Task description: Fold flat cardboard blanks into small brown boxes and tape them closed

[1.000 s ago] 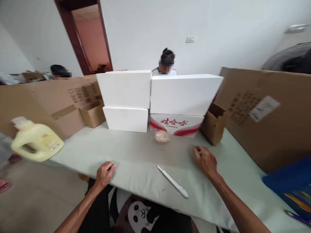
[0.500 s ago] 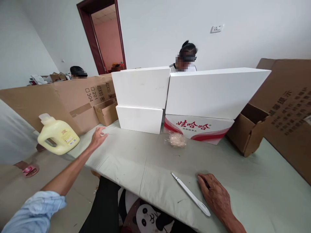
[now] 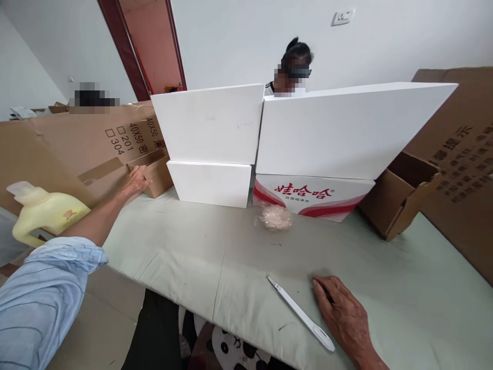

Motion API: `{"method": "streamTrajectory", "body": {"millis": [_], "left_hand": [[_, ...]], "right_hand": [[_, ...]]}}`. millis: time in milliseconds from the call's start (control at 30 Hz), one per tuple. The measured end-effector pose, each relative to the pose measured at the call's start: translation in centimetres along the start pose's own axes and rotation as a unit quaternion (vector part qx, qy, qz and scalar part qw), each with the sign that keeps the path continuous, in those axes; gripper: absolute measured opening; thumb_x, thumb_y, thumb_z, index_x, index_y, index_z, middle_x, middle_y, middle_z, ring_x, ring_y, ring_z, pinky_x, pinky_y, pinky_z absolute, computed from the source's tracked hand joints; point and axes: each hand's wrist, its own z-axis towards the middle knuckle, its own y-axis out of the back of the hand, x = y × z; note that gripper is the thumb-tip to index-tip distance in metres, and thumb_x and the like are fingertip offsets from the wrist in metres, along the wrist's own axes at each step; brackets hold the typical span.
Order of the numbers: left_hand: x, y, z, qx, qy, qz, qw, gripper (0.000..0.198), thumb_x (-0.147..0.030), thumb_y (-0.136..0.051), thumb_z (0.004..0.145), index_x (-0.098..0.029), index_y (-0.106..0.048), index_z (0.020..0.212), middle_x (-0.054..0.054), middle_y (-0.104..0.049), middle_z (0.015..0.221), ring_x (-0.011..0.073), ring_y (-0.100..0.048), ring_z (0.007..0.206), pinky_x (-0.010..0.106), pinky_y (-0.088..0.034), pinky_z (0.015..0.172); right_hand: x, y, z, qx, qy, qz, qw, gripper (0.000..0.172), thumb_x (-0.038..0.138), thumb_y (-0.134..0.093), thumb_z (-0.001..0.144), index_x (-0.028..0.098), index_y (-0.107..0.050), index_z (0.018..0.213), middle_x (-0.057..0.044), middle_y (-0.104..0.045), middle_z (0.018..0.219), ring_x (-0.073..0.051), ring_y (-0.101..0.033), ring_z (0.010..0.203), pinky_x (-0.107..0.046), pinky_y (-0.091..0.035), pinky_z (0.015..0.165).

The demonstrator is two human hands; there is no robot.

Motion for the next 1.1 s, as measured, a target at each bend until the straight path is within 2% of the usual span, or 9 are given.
{"method": "streamTrajectory", "body": {"millis": [167, 300, 500, 633, 733, 833, 900, 967, 1100], "left_hand": [[0.0, 1.0, -2.4, 0.005, 0.020, 0.047, 0.999, 0.033, -0.027, -0.055, 0.102, -0.013, -0.068, 0.129, 0.024, -0.070, 0.136, 0.0393, -0.067, 0.127, 0.047, -0.052, 0.103], [0.9, 3.1, -6.4, -0.004, 0.014, 0.064, 0.998, 0.027, -0.030, -0.052, 0.100, -0.018, -0.071, 0.115, 0.021, -0.074, 0.126, 0.0399, -0.068, 0.123, 0.042, -0.053, 0.094], [3.9, 6.1, -17.4, -0.037, -0.011, 0.053, 0.998, 0.022, -0.032, -0.051, 0.096, -0.022, -0.070, 0.101, 0.014, -0.076, 0.110, 0.0325, -0.071, 0.108, 0.038, -0.054, 0.091], [4.3, 6.9, -25.9, -0.083, -0.106, -0.076, 0.988, 0.022, -0.041, -0.052, 0.098, -0.027, -0.066, 0.090, 0.006, -0.074, 0.097, 0.0284, -0.071, 0.096, 0.038, -0.056, 0.086], [2.2, 7.3, -30.4, -0.081, -0.176, -0.184, 0.964, 0.025, -0.046, -0.055, 0.101, -0.029, -0.067, 0.088, 0.004, -0.072, 0.090, 0.0266, -0.069, 0.089, 0.039, -0.057, 0.082], [-1.7, 7.5, -33.1, -0.057, -0.229, -0.243, 0.941, 0.024, -0.043, -0.056, 0.104, -0.028, -0.070, 0.091, 0.005, -0.072, 0.091, 0.0256, -0.069, 0.089, 0.039, -0.058, 0.083], [-4.4, 7.6, -34.4, -0.036, -0.280, -0.267, 0.922, 0.025, -0.038, -0.053, 0.107, -0.027, -0.071, 0.093, 0.007, -0.073, 0.093, 0.0249, -0.068, 0.089, 0.038, -0.058, 0.083], [-6.6, 7.7, -35.4, -0.016, -0.332, -0.283, 0.900, 0.027, -0.034, -0.051, 0.109, -0.026, -0.072, 0.094, 0.007, -0.072, 0.093, 0.0240, -0.068, 0.088, 0.038, -0.057, 0.082], [-7.0, 7.4, -36.1, -0.027, -0.347, -0.322, 0.880, 0.024, -0.030, -0.062, 0.104, -0.028, -0.073, 0.125, 0.011, -0.072, 0.123, 0.0246, -0.072, 0.103, 0.039, -0.061, 0.091]], "right_hand": [[0.4, 0.3, 0.2, -0.005, 0.016, -0.006, 1.000, 0.041, 0.055, -0.049, 0.109, 0.027, -0.077, 0.098, -0.005, -0.080, 0.094, -0.023, -0.078, 0.081, -0.033, -0.059, 0.069], [0.4, 0.1, 0.2, -0.006, 0.011, -0.004, 1.000, 0.041, 0.053, -0.048, 0.109, 0.026, -0.076, 0.096, -0.005, -0.080, 0.095, -0.023, -0.078, 0.081, -0.033, -0.058, 0.070], [0.2, -0.3, 0.2, -0.004, -0.009, 0.009, 1.000, 0.042, 0.054, -0.049, 0.107, 0.025, -0.076, 0.093, -0.008, -0.080, 0.094, -0.024, -0.077, 0.085, -0.035, -0.058, 0.076], [1.4, 0.2, 1.2, -0.008, -0.034, 0.026, 0.999, 0.047, 0.058, -0.048, 0.104, 0.024, -0.076, 0.089, -0.009, -0.078, 0.090, -0.024, -0.074, 0.082, -0.036, -0.056, 0.076], [4.6, 1.1, 2.4, -0.007, -0.052, 0.070, 0.996, 0.050, 0.063, -0.048, 0.104, 0.022, -0.075, 0.090, -0.010, -0.075, 0.088, -0.022, -0.068, 0.074, -0.037, -0.056, 0.076], [9.9, 2.0, 2.8, 0.026, -0.043, 0.158, 0.986, 0.051, 0.066, -0.054, 0.104, 0.021, -0.077, 0.107, -0.012, -0.074, 0.099, -0.022, -0.065, 0.077, -0.039, -0.057, 0.077], [13.6, 2.4, 2.3, 0.090, -0.016, 0.226, 0.970, 0.053, 0.067, -0.064, 0.101, 0.023, -0.075, 0.127, -0.015, -0.073, 0.119, -0.026, -0.069, 0.092, -0.041, -0.060, 0.083], [16.6, 2.6, 1.5, 0.157, 0.020, 0.282, 0.946, 0.069, 0.068, -0.075, 0.095, 0.029, -0.064, 0.151, -0.015, -0.066, 0.142, -0.031, -0.068, 0.115, -0.046, -0.060, 0.097], [18.7, 2.2, 0.5, 0.217, 0.056, 0.310, 0.924, 0.109, 0.067, -0.087, 0.087, 0.038, -0.030, 0.176, -0.014, -0.044, 0.172, -0.038, -0.051, 0.150, -0.056, -0.046, 0.123]]}}
